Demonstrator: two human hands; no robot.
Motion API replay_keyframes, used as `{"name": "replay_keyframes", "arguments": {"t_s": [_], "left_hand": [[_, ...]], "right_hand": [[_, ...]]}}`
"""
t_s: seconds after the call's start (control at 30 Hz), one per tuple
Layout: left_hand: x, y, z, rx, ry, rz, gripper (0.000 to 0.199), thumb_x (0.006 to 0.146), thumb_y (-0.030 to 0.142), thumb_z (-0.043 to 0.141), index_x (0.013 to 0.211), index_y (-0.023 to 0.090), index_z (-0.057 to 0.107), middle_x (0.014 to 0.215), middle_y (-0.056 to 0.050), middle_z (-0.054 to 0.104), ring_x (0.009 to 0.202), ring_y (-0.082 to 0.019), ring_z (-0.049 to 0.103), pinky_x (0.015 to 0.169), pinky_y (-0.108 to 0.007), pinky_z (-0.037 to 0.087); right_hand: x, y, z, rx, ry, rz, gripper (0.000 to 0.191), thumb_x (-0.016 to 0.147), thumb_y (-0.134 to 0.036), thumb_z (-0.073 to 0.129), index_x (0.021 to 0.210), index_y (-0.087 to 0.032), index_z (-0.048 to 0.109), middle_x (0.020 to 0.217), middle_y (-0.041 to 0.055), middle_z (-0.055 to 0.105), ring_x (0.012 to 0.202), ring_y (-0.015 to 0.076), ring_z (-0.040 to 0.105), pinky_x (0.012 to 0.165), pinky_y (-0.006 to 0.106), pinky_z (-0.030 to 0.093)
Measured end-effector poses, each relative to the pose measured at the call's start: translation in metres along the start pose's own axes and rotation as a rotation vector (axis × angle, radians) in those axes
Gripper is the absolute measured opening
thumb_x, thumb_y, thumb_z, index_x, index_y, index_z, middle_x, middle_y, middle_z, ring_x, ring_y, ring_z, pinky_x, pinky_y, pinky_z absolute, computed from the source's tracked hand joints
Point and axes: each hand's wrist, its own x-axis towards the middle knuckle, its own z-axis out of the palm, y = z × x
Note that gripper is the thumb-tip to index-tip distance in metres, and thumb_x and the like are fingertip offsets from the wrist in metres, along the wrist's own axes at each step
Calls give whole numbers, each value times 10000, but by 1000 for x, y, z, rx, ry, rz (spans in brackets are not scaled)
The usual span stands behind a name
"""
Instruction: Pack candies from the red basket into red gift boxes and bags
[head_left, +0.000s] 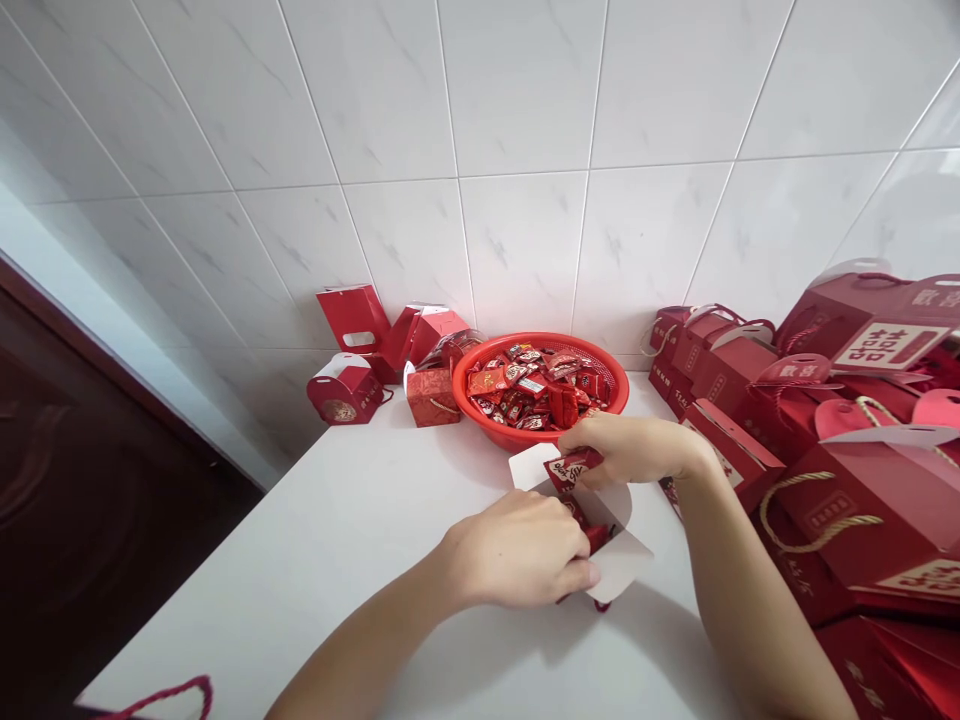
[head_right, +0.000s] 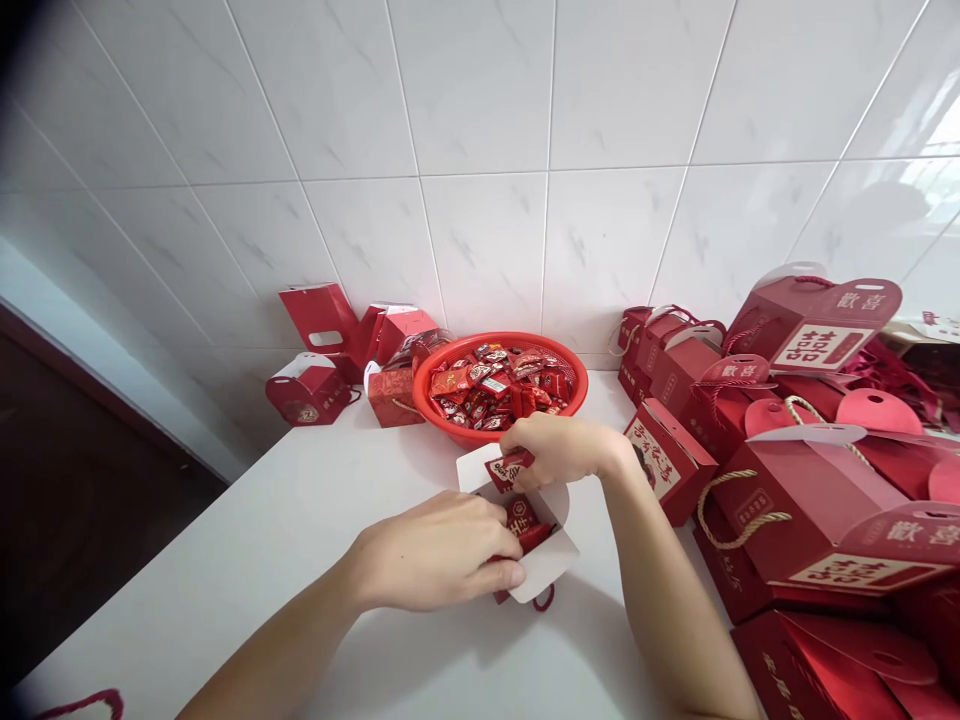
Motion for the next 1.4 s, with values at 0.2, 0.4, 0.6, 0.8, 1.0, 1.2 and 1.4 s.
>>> {"name": "replay_keyframes", "arguments": {"t_s": [0.2, 0.4, 0.6, 0.8, 1.0, 1.2, 1.4], "left_hand": [[0, 5, 0, 72, 1, 24, 339, 967, 286, 446, 777, 167, 701, 871, -72, 711, 794, -219, 650, 592, -302, 382], [3, 3, 1, 28, -74, -126, 357, 934, 372, 457, 718, 179, 666, 764, -66, 691, 698, -223, 629, 534, -310, 332], [7, -1, 2, 23, -67, -195, 447, 870, 529, 561, 597, 175, 566, 634, -39, 613, 609, -193, 573, 567, -306, 344], [0, 1, -1, -14, -22, -227, 403, 872, 479, 599, 602, 180, 589, 610, -28, 598, 571, -184, 539, 543, -313, 322], [-8, 6, -4, 28, 11, -165, 324, 920, 413, 576, 725, 184, 695, 678, -44, 659, 640, -198, 568, 571, -314, 314], [-16, -1, -11, -16, -22, -156, 287, 901, 367, 594, 700, 187, 692, 652, -28, 629, 593, -174, 541, 531, -300, 287], [-37, -22, -30, -2, 144, -161, 334, 951, 332, 464, 755, 207, 705, 674, -13, 621, 640, -177, 578, 582, -294, 349]], "right_hand": [[7, -8, 3, -52, -66, 15, 262, 770, -251, 638, 677, -196, 398, 646, -45, 436, 608, 112, 370, 549, 273, 225], [17, -10, 9, -96, -118, 1, 190, 751, -258, 680, 730, -190, 504, 694, -31, 494, 639, 122, 429, 562, 265, 255], [26, -11, 15, -135, -156, -1, 86, 743, -220, 632, 704, -184, 564, 642, -26, 498, 591, 119, 412, 540, 266, 257], [28, -10, 16, -140, -130, -26, 61, 768, -229, 626, 774, -171, 646, 695, -3, 590, 588, 119, 446, 525, 257, 270], [31, -15, 19, -86, -136, -69, 199, 757, -188, 636, 930, -175, 734, 861, 29, 709, 711, 146, 573, 562, 234, 333], [27, -15, 19, 13, -144, -19, 370, 739, -81, 605, 1067, -177, 745, 1046, 51, 755, 899, 193, 680, 633, 218, 424], [3, -16, 5, -7, -41, 35, 356, 772, -169, 668, 1125, -168, 714, 1084, 81, 725, 948, 215, 666, 695, 242, 457]]}}
